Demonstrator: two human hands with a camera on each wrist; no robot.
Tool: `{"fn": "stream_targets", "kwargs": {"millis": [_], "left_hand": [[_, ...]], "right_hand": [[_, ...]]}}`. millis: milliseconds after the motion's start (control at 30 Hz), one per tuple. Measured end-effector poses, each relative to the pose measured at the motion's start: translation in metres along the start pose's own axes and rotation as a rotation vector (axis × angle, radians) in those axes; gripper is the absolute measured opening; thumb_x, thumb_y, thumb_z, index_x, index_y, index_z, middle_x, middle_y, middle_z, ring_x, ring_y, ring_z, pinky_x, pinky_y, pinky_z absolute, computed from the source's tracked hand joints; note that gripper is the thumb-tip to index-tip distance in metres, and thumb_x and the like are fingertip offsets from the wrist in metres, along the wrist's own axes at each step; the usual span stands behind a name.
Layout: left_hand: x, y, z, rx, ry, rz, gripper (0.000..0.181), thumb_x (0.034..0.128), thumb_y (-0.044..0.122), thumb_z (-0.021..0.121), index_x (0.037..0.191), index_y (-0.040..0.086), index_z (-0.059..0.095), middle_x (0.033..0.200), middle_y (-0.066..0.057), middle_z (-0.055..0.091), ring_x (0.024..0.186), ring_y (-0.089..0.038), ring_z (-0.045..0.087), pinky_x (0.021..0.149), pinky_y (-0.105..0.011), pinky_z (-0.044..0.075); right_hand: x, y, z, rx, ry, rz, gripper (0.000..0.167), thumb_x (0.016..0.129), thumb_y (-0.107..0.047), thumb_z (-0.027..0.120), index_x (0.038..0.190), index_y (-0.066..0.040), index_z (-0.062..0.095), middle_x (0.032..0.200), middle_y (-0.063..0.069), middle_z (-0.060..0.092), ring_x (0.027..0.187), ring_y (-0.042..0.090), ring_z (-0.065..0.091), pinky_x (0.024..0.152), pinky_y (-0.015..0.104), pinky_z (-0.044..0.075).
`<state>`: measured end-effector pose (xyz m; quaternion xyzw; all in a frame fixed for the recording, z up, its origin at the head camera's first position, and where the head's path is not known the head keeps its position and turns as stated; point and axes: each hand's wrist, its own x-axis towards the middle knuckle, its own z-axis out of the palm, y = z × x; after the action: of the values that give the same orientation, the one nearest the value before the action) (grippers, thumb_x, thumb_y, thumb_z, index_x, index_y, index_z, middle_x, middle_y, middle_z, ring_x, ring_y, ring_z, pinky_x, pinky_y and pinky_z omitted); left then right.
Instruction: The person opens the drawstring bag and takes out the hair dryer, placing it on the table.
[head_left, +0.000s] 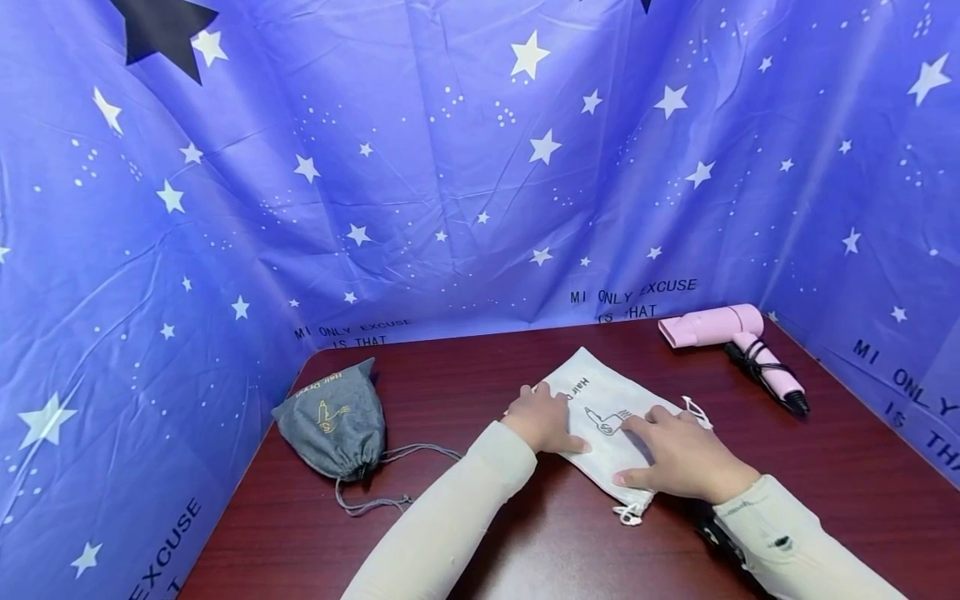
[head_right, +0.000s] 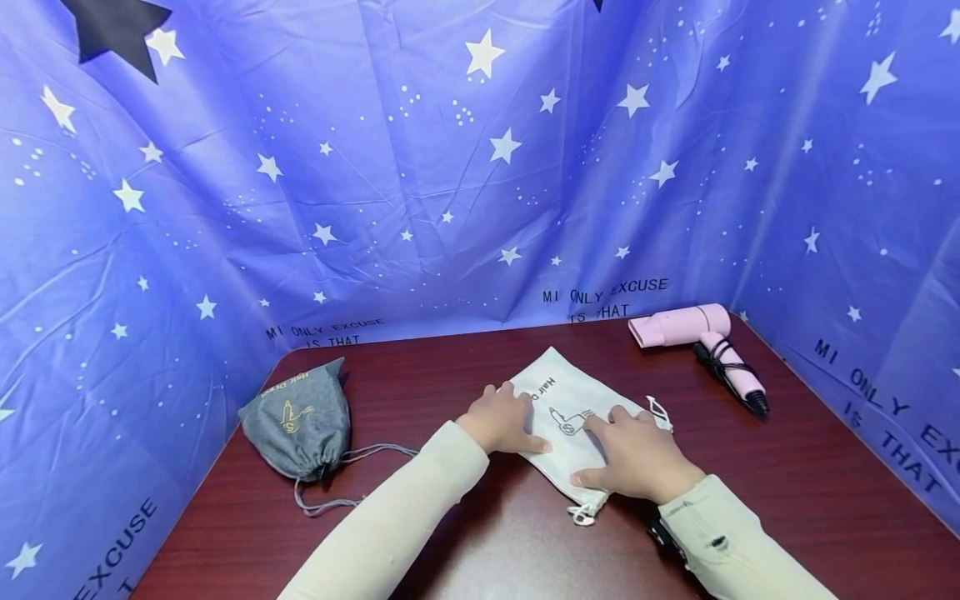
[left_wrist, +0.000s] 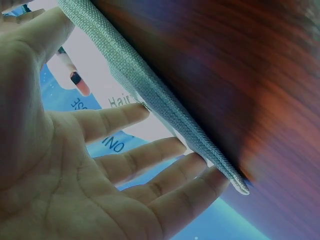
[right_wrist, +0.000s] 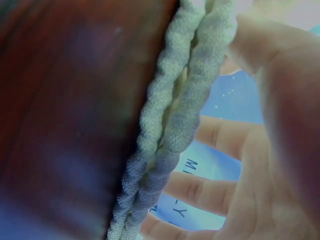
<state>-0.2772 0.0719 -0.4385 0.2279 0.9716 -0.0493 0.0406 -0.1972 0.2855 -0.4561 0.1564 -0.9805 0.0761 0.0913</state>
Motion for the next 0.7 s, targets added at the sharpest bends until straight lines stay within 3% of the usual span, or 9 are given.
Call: {"fn": "stream_targets", "kwargs": {"millis": [367,700], "left_hand": [[0.004,0.01,0.0,0.013,0.009,-0.002,0.087,0.0781,0.082,0.067,0.143,0.024,0.06,0.139,-0.003,0.056,0.118,-0.026,0.055,0.08,-0.04,0.058],[0.008,0.023,-0.002,0.004,-0.003,0.002,0.086,0.0775,0.083,0.066,0.142,0.027,0.06,0.138,-0.001,0.055,0.12,-0.025,0.053,0.082,-0.043,0.057]], "right_hand": [[-0.007,0.008,-0.004,0.0,0.007,0.009,0.081,0.067,-0.072,0.083,0.123,-0.015,0.07,0.111,0.016,0.066,0.087,0.041,0.062,0.079,0.061,0.051],[-0.014,0.018,-0.005,0.008,0.007,0.027,0.082,0.065,-0.072,0.084,0.121,-0.014,0.07,0.108,0.017,0.066,0.087,0.045,0.063,0.102,0.074,0.034]]}}
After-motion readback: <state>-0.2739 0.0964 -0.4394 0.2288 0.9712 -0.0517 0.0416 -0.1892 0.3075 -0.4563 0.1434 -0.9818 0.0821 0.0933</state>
